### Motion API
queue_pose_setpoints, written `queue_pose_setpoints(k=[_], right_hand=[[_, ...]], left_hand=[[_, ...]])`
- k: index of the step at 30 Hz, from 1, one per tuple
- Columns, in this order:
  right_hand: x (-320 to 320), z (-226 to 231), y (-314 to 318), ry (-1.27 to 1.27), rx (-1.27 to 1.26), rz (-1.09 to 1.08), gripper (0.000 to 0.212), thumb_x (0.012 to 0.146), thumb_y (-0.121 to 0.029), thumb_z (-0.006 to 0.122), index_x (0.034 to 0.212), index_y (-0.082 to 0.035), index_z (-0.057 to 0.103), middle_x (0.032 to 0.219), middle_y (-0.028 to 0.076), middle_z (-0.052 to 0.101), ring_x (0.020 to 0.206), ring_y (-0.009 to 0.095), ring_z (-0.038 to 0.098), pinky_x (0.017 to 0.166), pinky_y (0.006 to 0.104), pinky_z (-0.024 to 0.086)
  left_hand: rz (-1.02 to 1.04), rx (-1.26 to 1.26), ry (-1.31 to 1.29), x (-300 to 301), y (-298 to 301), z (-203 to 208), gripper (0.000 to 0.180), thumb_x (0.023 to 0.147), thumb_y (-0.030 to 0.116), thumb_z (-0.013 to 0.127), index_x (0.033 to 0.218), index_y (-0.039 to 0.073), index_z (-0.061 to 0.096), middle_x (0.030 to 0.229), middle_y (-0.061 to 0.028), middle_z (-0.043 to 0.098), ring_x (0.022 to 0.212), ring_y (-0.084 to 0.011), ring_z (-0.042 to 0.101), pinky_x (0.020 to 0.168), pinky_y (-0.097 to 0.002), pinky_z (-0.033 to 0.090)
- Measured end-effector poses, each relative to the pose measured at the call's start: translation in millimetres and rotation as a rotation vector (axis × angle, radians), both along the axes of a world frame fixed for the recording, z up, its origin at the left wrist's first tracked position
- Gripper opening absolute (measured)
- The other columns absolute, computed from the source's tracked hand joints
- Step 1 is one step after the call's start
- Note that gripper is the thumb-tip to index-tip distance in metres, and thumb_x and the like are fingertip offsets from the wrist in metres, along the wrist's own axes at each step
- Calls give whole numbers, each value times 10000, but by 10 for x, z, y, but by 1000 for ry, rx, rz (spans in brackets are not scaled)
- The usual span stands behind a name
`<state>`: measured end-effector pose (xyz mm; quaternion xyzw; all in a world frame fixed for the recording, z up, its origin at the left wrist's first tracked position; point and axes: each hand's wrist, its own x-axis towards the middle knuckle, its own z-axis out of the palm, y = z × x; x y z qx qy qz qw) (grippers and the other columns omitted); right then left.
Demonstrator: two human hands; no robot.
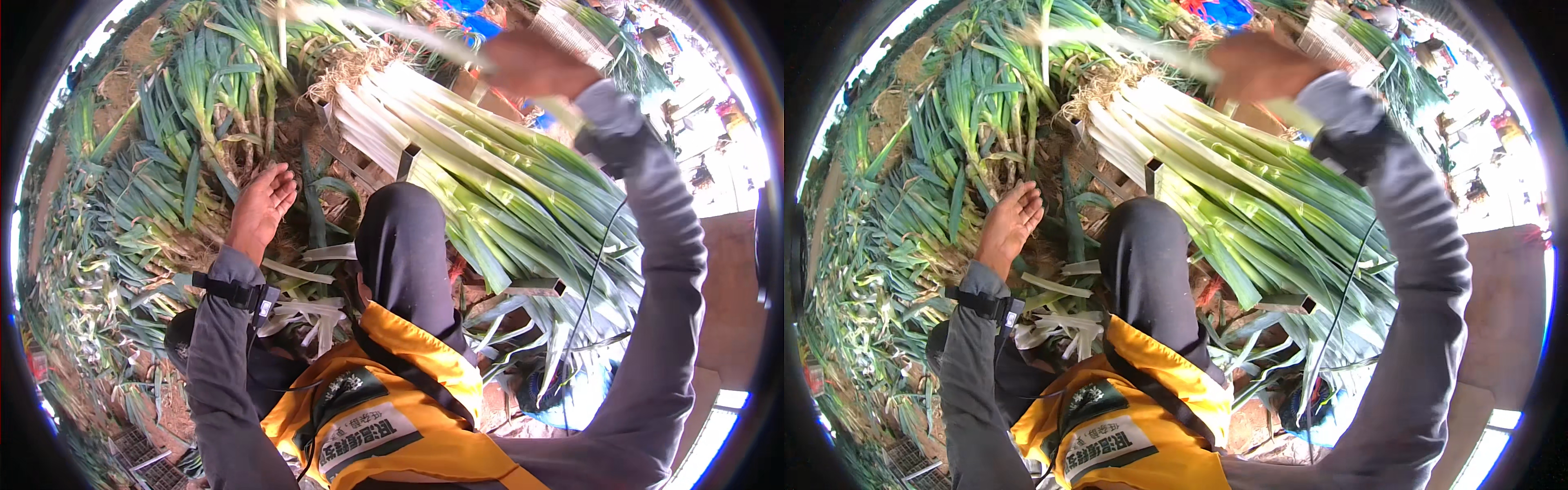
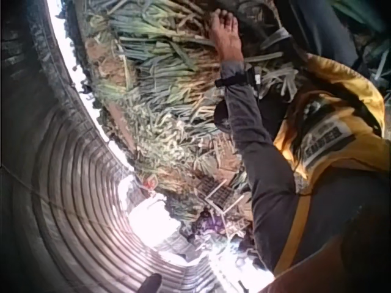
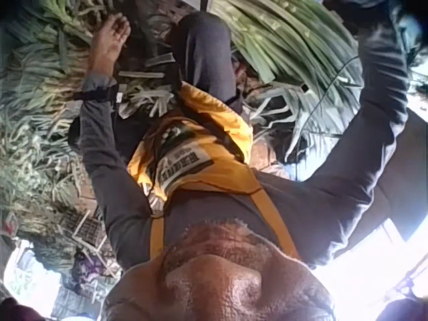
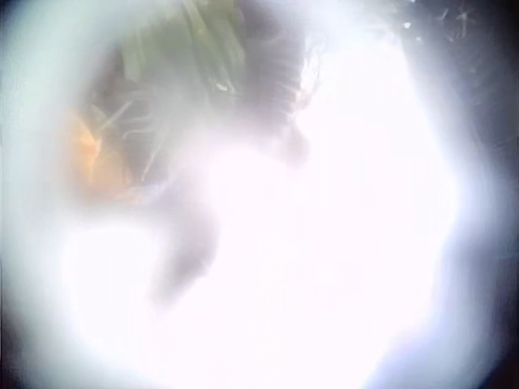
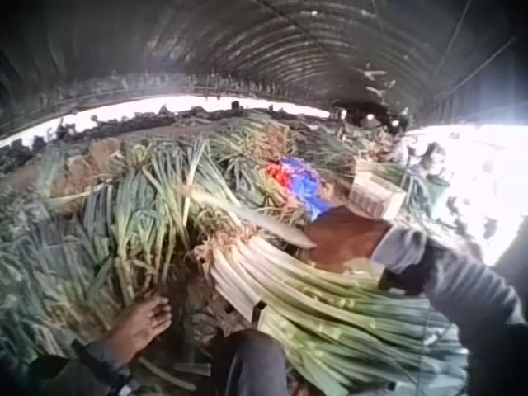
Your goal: Peeling and trimming outer layers from harvested leeks for processing.
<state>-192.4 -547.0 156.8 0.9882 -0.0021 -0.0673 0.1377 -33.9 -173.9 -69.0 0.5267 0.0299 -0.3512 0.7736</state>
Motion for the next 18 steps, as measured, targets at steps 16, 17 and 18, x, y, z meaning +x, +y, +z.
queue_pose_setpoints(k=[16, 17, 18], right_hand=[[-520, -1138, -402, 330, 298, 6, 382, 925, -392, 615, 993, -17, 577, 896, 199, 622, 863, 424, 612, 770, 516, 480], [-637, -1163, -428, 310, 326, 27, 361, 922, -395, 620, 1001, -46, 575, 894, 190, 624, 888, 410, 615, 788, 509, 482], [-748, -1172, -447, 329, 323, 9, 361, 922, -395, 620, 1001, -46, 575, 894, 190, 624, 888, 410, 615, 788, 509, 482]], left_hand=[[-54, 243, -425, 344, -1191, -535, 301, 967, 277, 629, 1171, 57, 620, 1078, -34, 636, 960, -147, 622, 850, -295, 508], [-45, 158, -534, 347, -1384, -458, 295, 966, 268, 631, 1170, 55, 617, 1049, -17, 644, 971, -130, 621, 842, -269, 504], [-88, 124, -624, 409, -1575, -427, 305, 966, 266, 638, 1183, 54, 611, 1057, 0, 641, 970, -126, 623, 856, -266, 496]])
